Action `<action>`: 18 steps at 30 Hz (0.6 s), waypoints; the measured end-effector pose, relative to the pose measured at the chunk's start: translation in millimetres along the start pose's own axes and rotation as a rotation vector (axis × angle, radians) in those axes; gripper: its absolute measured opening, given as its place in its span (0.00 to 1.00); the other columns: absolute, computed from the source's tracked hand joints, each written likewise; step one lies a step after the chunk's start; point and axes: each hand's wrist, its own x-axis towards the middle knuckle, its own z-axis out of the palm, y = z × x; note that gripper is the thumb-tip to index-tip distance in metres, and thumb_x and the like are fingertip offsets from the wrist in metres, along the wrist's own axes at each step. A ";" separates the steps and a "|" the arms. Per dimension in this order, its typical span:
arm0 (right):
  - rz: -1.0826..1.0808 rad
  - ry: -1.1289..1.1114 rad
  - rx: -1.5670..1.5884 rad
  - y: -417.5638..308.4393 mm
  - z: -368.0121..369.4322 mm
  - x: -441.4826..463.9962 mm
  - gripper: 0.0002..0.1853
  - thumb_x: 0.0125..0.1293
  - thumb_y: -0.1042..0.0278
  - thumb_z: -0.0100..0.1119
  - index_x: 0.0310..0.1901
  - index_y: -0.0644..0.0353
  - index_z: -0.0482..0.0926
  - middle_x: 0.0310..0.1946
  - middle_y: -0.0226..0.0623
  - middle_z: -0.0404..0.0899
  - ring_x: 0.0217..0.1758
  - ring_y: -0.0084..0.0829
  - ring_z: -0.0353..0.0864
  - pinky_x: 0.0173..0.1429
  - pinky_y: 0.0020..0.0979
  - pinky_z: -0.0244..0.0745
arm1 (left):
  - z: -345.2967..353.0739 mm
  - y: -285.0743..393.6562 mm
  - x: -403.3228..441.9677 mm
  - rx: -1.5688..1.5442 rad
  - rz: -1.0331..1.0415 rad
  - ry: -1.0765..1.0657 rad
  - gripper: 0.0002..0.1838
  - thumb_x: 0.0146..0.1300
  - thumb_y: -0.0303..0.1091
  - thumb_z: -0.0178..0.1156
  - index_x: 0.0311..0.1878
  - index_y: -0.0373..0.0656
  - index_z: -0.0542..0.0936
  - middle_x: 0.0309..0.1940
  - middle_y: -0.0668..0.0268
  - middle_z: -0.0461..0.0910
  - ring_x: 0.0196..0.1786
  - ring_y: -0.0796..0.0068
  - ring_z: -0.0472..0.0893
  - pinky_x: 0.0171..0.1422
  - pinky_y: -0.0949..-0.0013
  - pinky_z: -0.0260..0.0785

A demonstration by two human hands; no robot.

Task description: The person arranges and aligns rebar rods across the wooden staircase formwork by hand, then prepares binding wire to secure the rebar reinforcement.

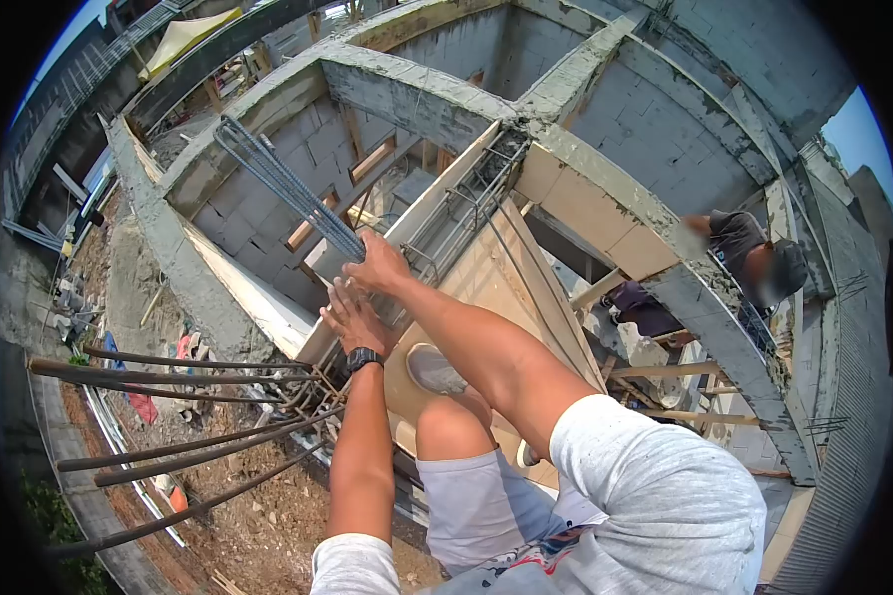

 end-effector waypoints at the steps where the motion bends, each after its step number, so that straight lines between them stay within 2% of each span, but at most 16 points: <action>1: 0.001 -0.009 0.005 1.2 1.5 4.8 0.38 0.57 0.47 0.69 0.64 0.59 0.68 0.53 0.55 0.80 0.59 0.53 0.80 0.63 0.47 0.74 | 1.9 0.3 3.0 0.021 0.004 -0.008 0.63 0.50 0.69 0.66 0.82 0.44 0.51 0.84 0.51 0.38 0.86 0.52 0.34 0.83 0.37 0.22; 4: 0.073 0.017 0.021 -0.1 11.8 -0.5 0.32 0.58 0.50 0.66 0.60 0.59 0.68 0.46 0.57 0.82 0.52 0.56 0.83 0.56 0.50 0.75 | 4.3 -0.5 -2.9 0.017 0.006 -0.045 0.61 0.49 0.64 0.68 0.82 0.46 0.52 0.84 0.52 0.38 0.86 0.52 0.35 0.83 0.37 0.23; 6: -0.013 0.022 -0.006 -1.5 9.1 -7.2 0.30 0.59 0.52 0.64 0.57 0.60 0.68 0.43 0.56 0.83 0.50 0.57 0.83 0.54 0.51 0.76 | 3.9 -1.2 -2.7 -0.071 0.006 -0.049 0.60 0.48 0.60 0.68 0.82 0.47 0.54 0.84 0.52 0.38 0.86 0.52 0.36 0.83 0.37 0.24; 9: -0.030 0.031 -0.044 3.3 7.8 -24.3 0.26 0.59 0.55 0.62 0.54 0.61 0.69 0.40 0.57 0.83 0.47 0.59 0.83 0.50 0.53 0.75 | -53.3 -0.3 4.2 -0.126 -0.033 -0.334 0.54 0.56 0.67 0.65 0.81 0.48 0.58 0.84 0.52 0.33 0.85 0.49 0.32 0.84 0.37 0.25; 10: -0.011 0.058 -0.045 6.1 4.4 -32.9 0.25 0.59 0.56 0.62 0.53 0.60 0.69 0.40 0.57 0.83 0.47 0.60 0.83 0.50 0.53 0.75 | -31.2 -1.2 2.1 -0.170 -0.025 -0.193 0.69 0.40 0.70 0.74 0.82 0.48 0.52 0.84 0.52 0.33 0.85 0.49 0.33 0.84 0.37 0.26; 14: -0.050 0.190 -0.091 27.5 -12.9 -49.9 0.20 0.60 0.58 0.61 0.48 0.60 0.70 0.37 0.58 0.82 0.45 0.62 0.82 0.48 0.54 0.74 | -29.9 -2.4 -0.2 -0.221 -0.012 -0.184 0.76 0.40 0.64 0.77 0.83 0.45 0.39 0.84 0.52 0.34 0.85 0.50 0.33 0.84 0.37 0.26; 17: -0.065 0.176 -0.139 27.8 -37.7 -56.2 0.23 0.61 0.59 0.60 0.51 0.66 0.69 0.37 0.62 0.82 0.46 0.64 0.82 0.51 0.56 0.75 | -60.5 -3.0 1.5 -0.258 -0.022 -0.312 0.76 0.41 0.64 0.77 0.83 0.45 0.37 0.84 0.51 0.33 0.85 0.50 0.32 0.84 0.37 0.25; 18: -0.046 0.173 -0.122 24.8 -46.0 -57.3 0.22 0.61 0.60 0.60 0.51 0.66 0.68 0.37 0.63 0.82 0.46 0.65 0.82 0.51 0.57 0.75 | -64.7 -1.6 1.8 -0.243 -0.026 -0.292 0.76 0.42 0.64 0.77 0.83 0.45 0.36 0.84 0.51 0.33 0.85 0.50 0.31 0.84 0.38 0.25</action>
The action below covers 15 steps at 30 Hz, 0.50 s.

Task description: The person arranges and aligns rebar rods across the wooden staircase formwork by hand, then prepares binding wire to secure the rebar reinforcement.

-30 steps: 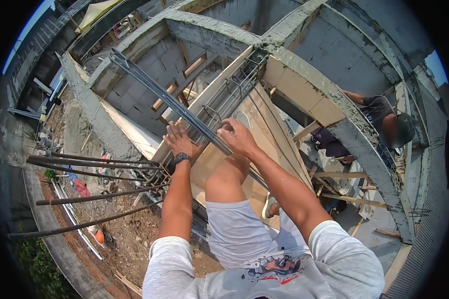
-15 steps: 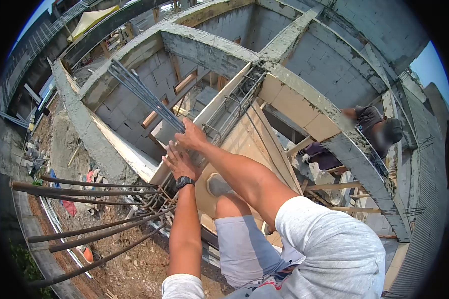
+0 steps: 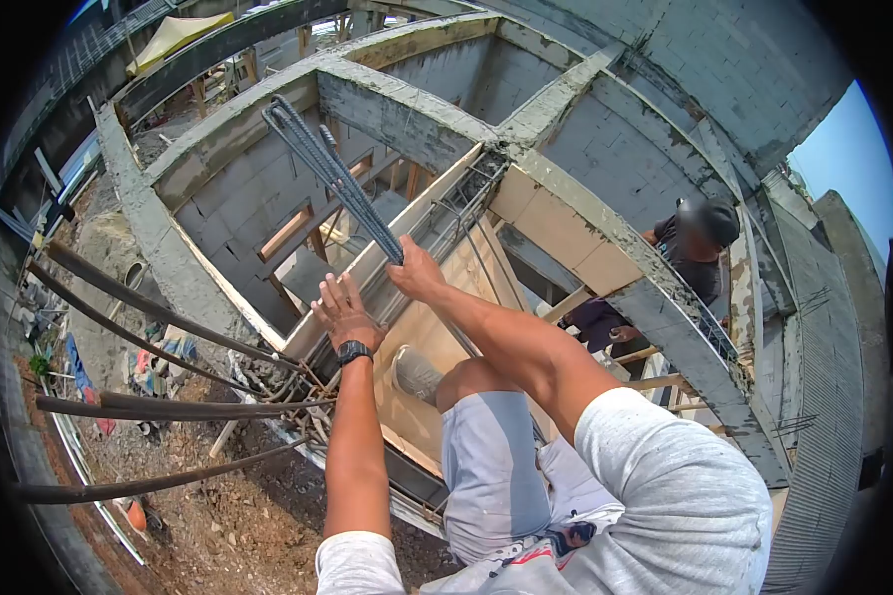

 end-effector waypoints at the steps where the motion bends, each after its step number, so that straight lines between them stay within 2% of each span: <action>1: 0.010 -0.011 -0.006 1.5 -3.9 -0.7 0.22 0.61 0.60 0.60 0.51 0.66 0.68 0.37 0.63 0.82 0.46 0.65 0.82 0.51 0.57 0.75 | -2.4 2.2 -2.7 0.007 -0.005 -0.032 0.75 0.43 0.63 0.76 0.83 0.45 0.36 0.84 0.51 0.33 0.85 0.50 0.31 0.84 0.38 0.23; 3: 0.017 -0.036 -0.013 2.8 -3.3 8.0 0.21 0.61 0.61 0.60 0.50 0.66 0.68 0.37 0.64 0.82 0.46 0.65 0.82 0.51 0.56 0.75 | -9.6 3.1 -1.7 0.024 -0.028 -0.089 0.73 0.46 0.60 0.74 0.83 0.45 0.36 0.84 0.52 0.33 0.85 0.50 0.31 0.84 0.38 0.20; 4: 0.006 -0.051 -0.037 3.5 1.9 11.3 0.21 0.62 0.62 0.60 0.50 0.67 0.67 0.37 0.65 0.82 0.47 0.65 0.82 0.51 0.56 0.75 | 10.4 1.1 4.1 0.076 -0.036 0.003 0.70 0.46 0.55 0.73 0.83 0.45 0.36 0.84 0.51 0.34 0.86 0.51 0.32 0.84 0.39 0.21; 6: -0.025 -0.077 -0.039 5.5 15.6 16.7 0.22 0.62 0.62 0.60 0.51 0.67 0.66 0.37 0.65 0.82 0.47 0.65 0.82 0.51 0.56 0.76 | 48.5 -5.3 13.4 0.103 -0.012 0.190 0.69 0.46 0.52 0.72 0.83 0.45 0.36 0.84 0.51 0.35 0.86 0.51 0.33 0.84 0.39 0.22; 7: -0.039 -0.098 -0.044 10.0 26.5 18.1 0.22 0.62 0.62 0.60 0.51 0.67 0.66 0.37 0.66 0.82 0.46 0.65 0.82 0.51 0.56 0.76 | 30.0 -3.2 9.3 0.115 -0.006 0.277 0.69 0.45 0.51 0.72 0.83 0.45 0.37 0.84 0.51 0.35 0.86 0.51 0.33 0.84 0.39 0.22; 8: -0.094 -0.079 -0.065 14.5 39.3 18.7 0.22 0.62 0.63 0.59 0.52 0.68 0.65 0.37 0.66 0.81 0.46 0.66 0.82 0.51 0.57 0.75 | 12.0 -2.4 4.4 -0.020 -0.010 0.003 0.68 0.46 0.52 0.71 0.83 0.44 0.37 0.83 0.50 0.35 0.85 0.50 0.34 0.84 0.39 0.22; 11: -0.059 -0.181 0.001 -8.7 38.6 5.9 0.22 0.62 0.64 0.58 0.51 0.68 0.65 0.36 0.67 0.81 0.45 0.66 0.82 0.51 0.57 0.76 | 34.7 -5.1 10.8 0.020 0.006 0.090 0.66 0.51 0.55 0.69 0.83 0.44 0.36 0.83 0.49 0.33 0.85 0.46 0.32 0.83 0.36 0.23; 12: -0.060 -0.176 -0.005 -11.6 37.5 2.8 0.22 0.62 0.64 0.58 0.51 0.69 0.65 0.36 0.67 0.81 0.45 0.66 0.82 0.51 0.57 0.76 | 35.6 -4.4 11.4 0.017 0.014 0.189 0.72 0.46 0.58 0.74 0.83 0.44 0.36 0.83 0.48 0.33 0.85 0.45 0.32 0.83 0.34 0.22; 15: -0.049 -0.171 -0.022 -19.6 24.2 -5.9 0.22 0.62 0.64 0.58 0.51 0.70 0.65 0.35 0.67 0.81 0.44 0.66 0.82 0.50 0.57 0.76 | 32.1 0.7 12.2 0.006 -0.036 0.035 0.75 0.42 0.59 0.76 0.83 0.44 0.36 0.83 0.48 0.33 0.85 0.45 0.31 0.82 0.33 0.22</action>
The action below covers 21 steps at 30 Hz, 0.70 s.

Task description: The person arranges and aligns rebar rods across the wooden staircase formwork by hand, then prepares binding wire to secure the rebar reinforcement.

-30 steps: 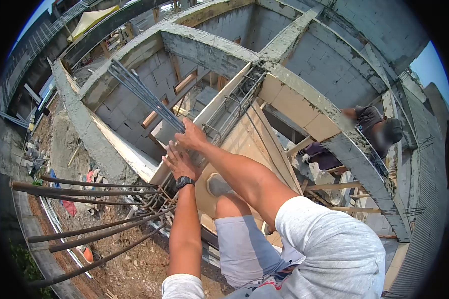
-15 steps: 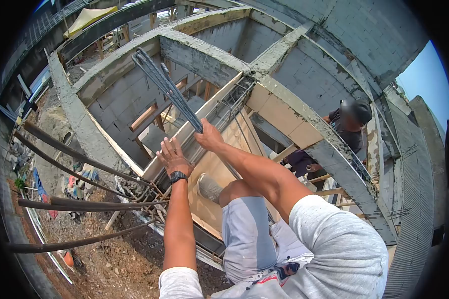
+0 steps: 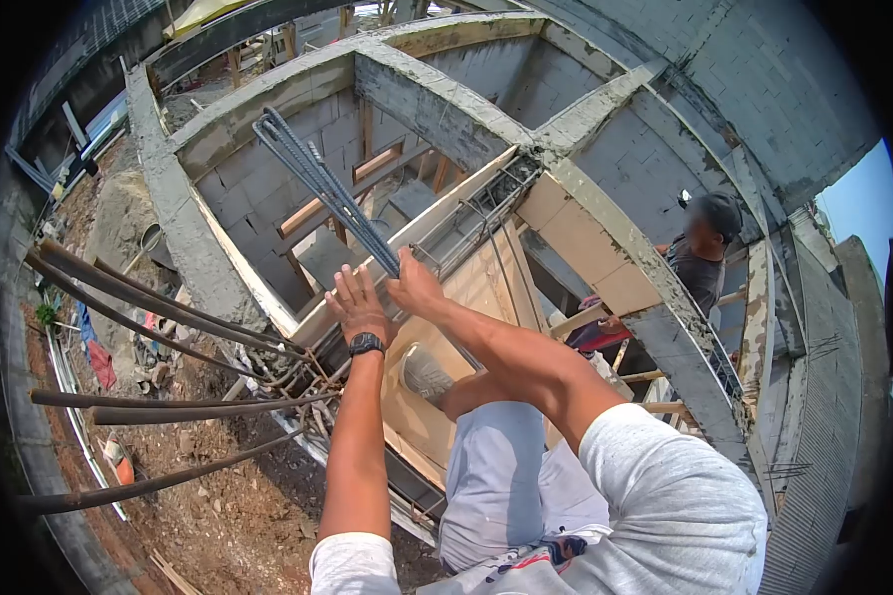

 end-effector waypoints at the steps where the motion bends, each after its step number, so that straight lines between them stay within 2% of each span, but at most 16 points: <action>1: 0.012 -0.002 0.000 -4.0 -7.8 -3.3 0.22 0.62 0.64 0.58 0.51 0.70 0.65 0.35 0.66 0.81 0.44 0.66 0.82 0.50 0.57 0.76 | 6.0 -0.7 1.6 0.016 0.005 0.050 0.74 0.42 0.60 0.76 0.83 0.44 0.37 0.83 0.48 0.32 0.85 0.44 0.32 0.82 0.32 0.22; 4: 0.030 0.019 0.000 5.8 -16.8 -1.7 0.22 0.62 0.65 0.59 0.52 0.69 0.65 0.34 0.65 0.81 0.43 0.65 0.82 0.48 0.57 0.75 | 0.8 3.9 -0.5 0.115 -0.012 0.064 0.77 0.39 0.63 0.78 0.83 0.43 0.37 0.83 0.47 0.32 0.85 0.45 0.32 0.82 0.32 0.23; 5: 0.027 0.028 0.000 9.5 -17.9 -1.0 0.22 0.62 0.65 0.59 0.52 0.69 0.65 0.33 0.64 0.81 0.42 0.65 0.82 0.48 0.57 0.75 | -11.7 4.6 -4.0 0.014 -0.003 -0.012 0.78 0.39 0.62 0.79 0.83 0.43 0.37 0.83 0.46 0.32 0.85 0.45 0.31 0.82 0.32 0.25; 12: 0.066 0.050 -0.007 21.6 -10.7 19.0 0.21 0.62 0.64 0.59 0.50 0.68 0.67 0.38 0.64 0.82 0.46 0.64 0.83 0.52 0.55 0.76 | 6.6 0.3 0.5 0.069 0.008 0.105 0.77 0.37 0.59 0.81 0.82 0.43 0.38 0.82 0.47 0.35 0.84 0.46 0.33 0.83 0.33 0.28; 13: 0.082 0.042 -0.018 20.0 -4.0 20.1 0.21 0.62 0.63 0.59 0.50 0.68 0.67 0.39 0.64 0.82 0.47 0.64 0.83 0.52 0.55 0.76 | 4.9 -1.5 -1.0 0.029 0.012 0.063 0.76 0.39 0.58 0.80 0.82 0.43 0.37 0.83 0.48 0.34 0.85 0.46 0.32 0.83 0.33 0.27; 16: 0.088 -0.015 0.051 15.4 16.8 17.7 0.24 0.61 0.63 0.60 0.55 0.67 0.67 0.40 0.64 0.82 0.48 0.63 0.82 0.53 0.56 0.75 | 6.1 -2.3 -0.5 0.123 0.027 0.196 0.73 0.43 0.58 0.77 0.82 0.43 0.38 0.83 0.49 0.33 0.85 0.46 0.29 0.83 0.33 0.25; 17: 0.087 -0.028 0.091 14.8 19.9 16.1 0.26 0.61 0.63 0.60 0.57 0.66 0.67 0.41 0.64 0.82 0.49 0.63 0.82 0.54 0.56 0.75 | -9.1 -0.8 -2.8 -0.063 0.004 -0.037 0.71 0.46 0.57 0.75 0.82 0.43 0.38 0.83 0.49 0.32 0.85 0.46 0.29 0.83 0.34 0.24; 20: 0.096 -0.022 0.117 7.9 35.3 10.4 0.27 0.60 0.63 0.60 0.59 0.66 0.68 0.42 0.63 0.82 0.50 0.62 0.82 0.55 0.54 0.76 | 16.4 -11.8 -0.5 -0.084 0.102 0.191 0.75 0.40 0.59 0.76 0.82 0.41 0.37 0.83 0.48 0.37 0.85 0.47 0.32 0.83 0.34 0.25; 21: 0.113 0.006 0.117 5.1 37.1 8.0 0.27 0.60 0.63 0.61 0.59 0.65 0.69 0.43 0.63 0.82 0.51 0.62 0.82 0.55 0.53 0.77 | 9.1 -9.8 -0.2 -0.117 0.076 0.128 0.75 0.39 0.62 0.75 0.82 0.41 0.37 0.83 0.49 0.38 0.85 0.48 0.34 0.83 0.34 0.25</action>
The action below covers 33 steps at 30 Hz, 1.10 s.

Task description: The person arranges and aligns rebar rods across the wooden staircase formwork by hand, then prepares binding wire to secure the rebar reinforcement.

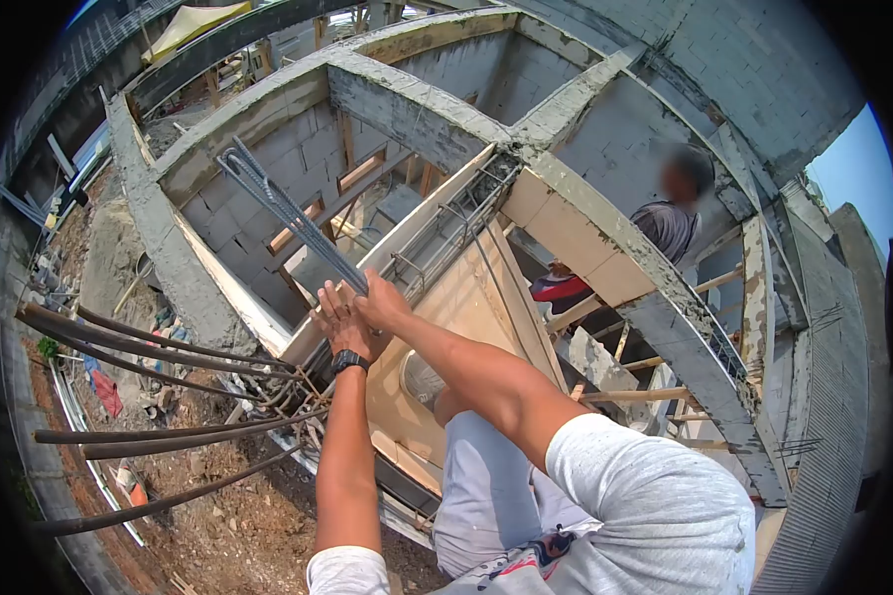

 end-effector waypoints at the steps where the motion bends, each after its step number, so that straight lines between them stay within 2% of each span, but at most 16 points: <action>1: -0.008 -0.012 0.017 2.9 5.7 -1.6 0.26 0.60 0.63 0.61 0.58 0.65 0.69 0.42 0.63 0.82 0.51 0.61 0.82 0.55 0.52 0.77 | -7.2 -2.8 -6.1 -0.057 0.014 -0.005 0.75 0.40 0.62 0.75 0.82 0.40 0.38 0.83 0.49 0.38 0.85 0.49 0.33 0.83 0.34 0.25; 4: -0.052 0.040 0.104 13.2 14.5 4.8 0.22 0.61 0.63 0.62 0.53 0.66 0.72 0.43 0.62 0.83 0.52 0.60 0.82 0.55 0.52 0.77 | -7.3 -8.6 -3.6 -0.165 0.075 0.058 0.75 0.39 0.63 0.74 0.82 0.38 0.40 0.83 0.49 0.41 0.85 0.48 0.35 0.81 0.32 0.23; 7: -0.062 0.045 0.170 18.6 25.0 5.5 0.22 0.60 0.60 0.63 0.51 0.66 0.75 0.43 0.61 0.83 0.50 0.59 0.83 0.54 0.51 0.77 | 30.9 -23.5 -1.1 -0.085 0.110 0.240 0.67 0.48 0.63 0.71 0.82 0.40 0.45 0.81 0.47 0.48 0.84 0.48 0.43 0.83 0.38 0.32; 9: -0.007 0.006 0.220 12.8 17.9 -2.8 0.20 0.59 0.59 0.65 0.48 0.64 0.79 0.42 0.58 0.84 0.51 0.58 0.84 0.54 0.50 0.77 | -11.1 15.6 -7.2 -0.789 0.146 0.348 0.66 0.49 0.55 0.73 0.82 0.35 0.45 0.79 0.40 0.52 0.82 0.42 0.51 0.84 0.42 0.38; 12: 0.131 -0.123 0.208 -2.8 -4.7 -18.2 0.19 0.56 0.64 0.67 0.50 0.58 0.82 0.42 0.53 0.85 0.52 0.53 0.85 0.54 0.48 0.78 | -2.6 -17.0 -0.7 -1.230 -0.061 -0.244 0.57 0.56 0.47 0.71 0.81 0.34 0.50 0.77 0.40 0.57 0.78 0.49 0.61 0.80 0.50 0.55; 15: 0.015 -0.007 0.396 -2.6 -36.1 -54.3 0.23 0.52 0.70 0.65 0.53 0.61 0.80 0.47 0.52 0.85 0.55 0.51 0.85 0.56 0.46 0.78 | -77.9 -3.9 1.5 -2.144 0.034 -0.662 0.44 0.63 0.40 0.68 0.77 0.33 0.59 0.70 0.48 0.70 0.69 0.58 0.74 0.71 0.54 0.67; 17: 0.021 -0.029 0.365 3.4 -43.2 -65.7 0.26 0.51 0.70 0.65 0.54 0.66 0.76 0.48 0.57 0.83 0.57 0.55 0.83 0.59 0.47 0.77 | -150.7 57.0 9.4 -2.074 -0.135 -0.542 0.26 0.68 0.42 0.67 0.63 0.36 0.75 0.55 0.58 0.81 0.55 0.65 0.82 0.61 0.58 0.74; 19: -0.035 0.086 0.423 2.3 -45.2 -83.4 0.28 0.51 0.70 0.65 0.55 0.68 0.74 0.51 0.60 0.81 0.59 0.58 0.81 0.62 0.47 0.76 | -120.0 43.0 44.5 -1.992 -0.193 -0.539 0.18 0.70 0.43 0.65 0.53 0.40 0.79 0.47 0.62 0.83 0.47 0.67 0.83 0.56 0.61 0.76; 20: -0.064 0.165 0.433 11.7 -32.4 -82.4 0.33 0.51 0.67 0.66 0.59 0.69 0.70 0.56 0.63 0.76 0.65 0.58 0.75 0.67 0.46 0.72 | -112.6 35.8 58.3 -1.951 -0.211 -0.531 0.15 0.72 0.44 0.64 0.48 0.42 0.81 0.42 0.65 0.83 0.43 0.68 0.83 0.54 0.63 0.76; 21: -0.012 0.261 0.407 11.6 -52.0 -105.9 0.33 0.52 0.65 0.66 0.60 0.68 0.70 0.58 0.62 0.74 0.67 0.56 0.73 0.69 0.47 0.70 | -116.7 38.6 58.3 -1.870 -0.283 -0.463 0.13 0.73 0.45 0.63 0.41 0.45 0.80 0.36 0.67 0.83 0.40 0.70 0.83 0.49 0.65 0.77; 24: 0.182 0.479 0.525 53.5 -95.6 -214.3 0.33 0.59 0.56 0.65 0.62 0.64 0.69 0.60 0.59 0.71 0.68 0.55 0.69 0.71 0.49 0.67 | -140.0 60.2 42.0 -1.867 -0.226 -0.423 0.14 0.74 0.47 0.61 0.37 0.47 0.78 0.30 0.71 0.80 0.32 0.76 0.79 0.41 0.69 0.76; 25: 0.335 0.587 0.475 91.2 -83.7 -234.4 0.33 0.62 0.51 0.64 0.63 0.62 0.69 0.59 0.57 0.71 0.67 0.56 0.70 0.70 0.50 0.67 | -164.4 81.7 20.2 -1.874 -0.214 -0.373 0.15 0.74 0.48 0.61 0.37 0.48 0.77 0.28 0.72 0.79 0.30 0.78 0.78 0.39 0.70 0.75; 28: 1.152 0.729 0.368 175.0 -71.1 -306.6 0.34 0.66 0.44 0.62 0.63 0.63 0.68 0.62 0.54 0.69 0.65 0.53 0.72 0.67 0.50 0.71 | -204.2 111.5 -8.9 -1.903 -0.117 -0.289 0.14 0.74 0.49 0.60 0.41 0.49 0.76 0.24 0.75 0.72 0.25 0.81 0.73 0.35 0.71 0.73; 29: 1.366 0.677 0.523 193.9 -74.5 -331.4 0.38 0.67 0.42 0.61 0.67 0.64 0.64 0.63 0.55 0.68 0.64 0.51 0.74 0.65 0.49 0.74 | -212.7 120.9 -14.1 -1.917 -0.073 -0.277 0.14 0.74 0.49 0.60 0.43 0.49 0.76 0.23 0.76 0.70 0.24 0.83 0.71 0.34 0.72 0.73; 31: 1.827 0.749 0.726 281.7 -15.4 -324.8 0.35 0.65 0.41 0.62 0.61 0.63 0.70 0.54 0.54 0.74 0.55 0.50 0.77 0.61 0.51 0.73 | -241.8 147.2 -31.5 -1.885 -0.053 -0.254 0.15 0.75 0.49 0.60 0.48 0.47 0.76 0.22 0.76 0.68 0.22 0.83 0.70 0.33 0.73 0.72; 33: 1.620 0.840 1.493 269.2 -45.9 -361.5 0.33 0.65 0.39 0.62 0.59 0.62 0.73 0.47 0.53 0.78 0.44 0.47 0.80 0.56 0.48 0.75 | -261.1 170.5 -41.2 -1.873 -0.022 -0.227 0.17 0.75 0.49 0.59 0.52 0.45 0.76 0.20 0.76 0.67 0.21 0.84 0.69 0.31 0.74 0.72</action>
